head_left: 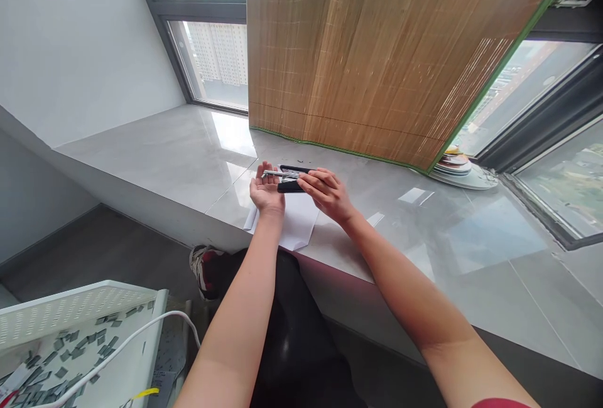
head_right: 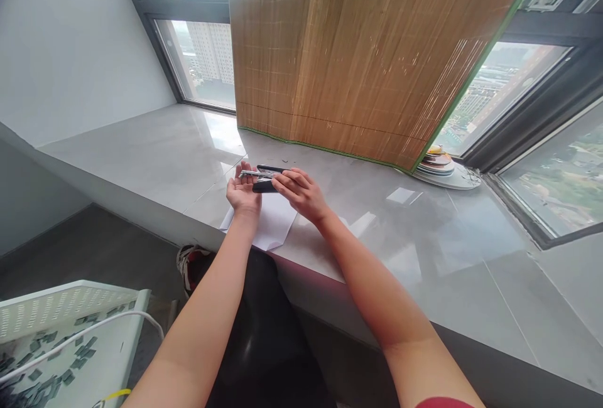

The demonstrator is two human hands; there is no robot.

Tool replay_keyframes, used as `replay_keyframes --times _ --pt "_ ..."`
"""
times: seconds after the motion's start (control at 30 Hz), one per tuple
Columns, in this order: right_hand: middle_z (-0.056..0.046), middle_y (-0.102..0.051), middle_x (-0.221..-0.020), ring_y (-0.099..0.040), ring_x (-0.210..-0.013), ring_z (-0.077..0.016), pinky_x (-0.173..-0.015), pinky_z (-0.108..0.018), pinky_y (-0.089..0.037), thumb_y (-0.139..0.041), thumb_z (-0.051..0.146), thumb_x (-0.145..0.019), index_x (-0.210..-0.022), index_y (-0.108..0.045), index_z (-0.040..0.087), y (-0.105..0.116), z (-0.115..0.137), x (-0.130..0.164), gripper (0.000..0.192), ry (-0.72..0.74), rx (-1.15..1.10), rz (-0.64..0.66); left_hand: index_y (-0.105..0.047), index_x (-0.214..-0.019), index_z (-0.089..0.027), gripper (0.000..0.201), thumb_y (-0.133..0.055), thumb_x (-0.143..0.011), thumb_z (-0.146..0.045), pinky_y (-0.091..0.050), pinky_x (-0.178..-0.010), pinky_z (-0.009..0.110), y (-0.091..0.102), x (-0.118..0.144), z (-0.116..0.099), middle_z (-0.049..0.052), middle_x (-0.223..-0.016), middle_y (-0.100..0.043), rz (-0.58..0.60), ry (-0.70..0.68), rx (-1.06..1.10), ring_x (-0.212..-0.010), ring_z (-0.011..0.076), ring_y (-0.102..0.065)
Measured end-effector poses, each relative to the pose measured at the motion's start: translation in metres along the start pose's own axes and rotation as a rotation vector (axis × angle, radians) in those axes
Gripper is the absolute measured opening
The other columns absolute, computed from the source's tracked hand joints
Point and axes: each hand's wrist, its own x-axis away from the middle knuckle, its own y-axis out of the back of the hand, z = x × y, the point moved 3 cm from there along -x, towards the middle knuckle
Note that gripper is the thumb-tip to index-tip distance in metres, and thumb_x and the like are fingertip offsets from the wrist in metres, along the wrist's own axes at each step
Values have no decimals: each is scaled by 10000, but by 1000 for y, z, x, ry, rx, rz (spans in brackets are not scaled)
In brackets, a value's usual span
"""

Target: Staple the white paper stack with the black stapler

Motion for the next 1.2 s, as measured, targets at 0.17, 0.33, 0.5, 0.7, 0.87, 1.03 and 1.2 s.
replay_keyframes --times 0.17,0.33,0.5,0.7,0.87,1.03,1.2 --pt "-38 -754 -1391 -633 -1345 -260 -1277 -582 -438 -479 276 -1119 -1390 -740 347 5 -6 2 383 -24 -1 -79 -744 -1145 -124 469 -312 -1097 -300 -551 -1144 357 0 -4 0 181 -1479 -676 4 -31 -7 -1407 218 -636" --pt "-21 -760 -1379 -658 -1302 -235 -1252 -539 -478 -554 259 -1104 -1357 -753 375 4 -7 3 342 50 40 -44 -720 -1116 -127 257 -473 -1052 -153 -533 -1163 298 -1 -6 1 155 -1476 -685 -1 -11 -14 -1440 197 -614" --pt "-26 -768 -1368 -675 -1261 -222 -1214 -494 -516 -633 199 -1064 -1375 -738 341 4 -6 4 358 110 176 -66 -670 -1093 -143 272 -471 -1012 23 -507 -1183 265 -4 -3 2 141 -1575 -615 21 -12 -55 -1451 182 -608" --pt "-15 -782 -1332 -681 -1224 -243 -1196 -517 -518 -609 160 -1049 -1309 -765 343 4 -3 2 355 19 155 -140 -645 -1067 -166 271 -470 -1019 36 -489 -1219 281 -3 3 1 129 -1565 -619 8 -60 -129 -1471 181 -587" --pt "-80 -819 -1165 -704 -1097 -288 -998 -481 -610 -677 214 -957 -1186 -817 255 -6 -12 1 271 -456 -142 -456 -627 -1141 -166 306 -401 -1041 14 -544 -1175 291 -4 -2 -2 138 -1458 -671 9 -60 -39 -1387 153 -652" --pt "-51 -823 -1016 -743 -921 -251 -864 -367 -607 -779 287 -758 -1073 -839 185 -34 -18 4 337 -761 -566 -294 -603 -1062 -188 267 -407 -1057 -8 -597 -1064 280 -12 2 -5 73 -1116 -741 37 -4 46 -1080 105 -748" --pt "-16 -818 -938 -736 -889 -232 -842 -331 -564 -778 241 -710 -1010 -851 196 -51 -15 7 312 -721 -619 -139 -567 -937 -192 226 -415 -1085 -115 -557 -727 225 -34 15 -17 -7 -783 -600 78 142 24 -668 85 -614"
